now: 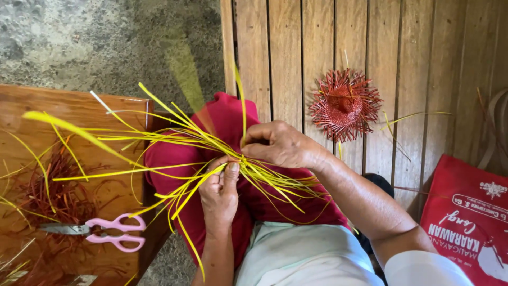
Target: Weaving thin yellow and brown strips to create a circular craft item
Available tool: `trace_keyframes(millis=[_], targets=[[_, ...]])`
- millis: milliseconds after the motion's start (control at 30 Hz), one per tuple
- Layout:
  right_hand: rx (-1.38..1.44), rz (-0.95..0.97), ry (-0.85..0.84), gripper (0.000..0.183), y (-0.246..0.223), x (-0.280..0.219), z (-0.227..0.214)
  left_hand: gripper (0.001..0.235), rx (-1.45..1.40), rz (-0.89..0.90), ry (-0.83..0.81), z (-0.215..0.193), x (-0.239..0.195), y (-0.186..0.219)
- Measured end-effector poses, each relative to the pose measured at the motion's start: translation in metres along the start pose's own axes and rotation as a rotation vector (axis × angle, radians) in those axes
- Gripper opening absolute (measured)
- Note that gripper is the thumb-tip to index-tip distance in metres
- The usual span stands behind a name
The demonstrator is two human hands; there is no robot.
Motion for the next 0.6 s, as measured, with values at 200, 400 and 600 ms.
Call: trace_keyframes(millis=[200,400,600], targets=[[0.002,-0.12,0.061,0.008,-0.01,-0.018,0.005,0.018,0.035,-0.012,0.005,0.002,0.001,0.001],[0.062,-0.138,0.199,0.01,0.012,-0.016,-0.007,0.017,-0.004,-0.05,-0.031,0.001,0.002,-0.001],[0.227,-0.217,0.193,0.008,-0.002,-0.011,0.002,0.018,-0.011,-0.042,-0.04,0.0,0.002,0.001]])
Point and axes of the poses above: each hand's wrist, its own x-axis towards the middle knuckle, its own z-axis out of the palm, y = z × x, the point moved 4 cm from there along x, towards the middle knuckle, and after that the axes turned 8 degrees about x, right-handed, at the moved point
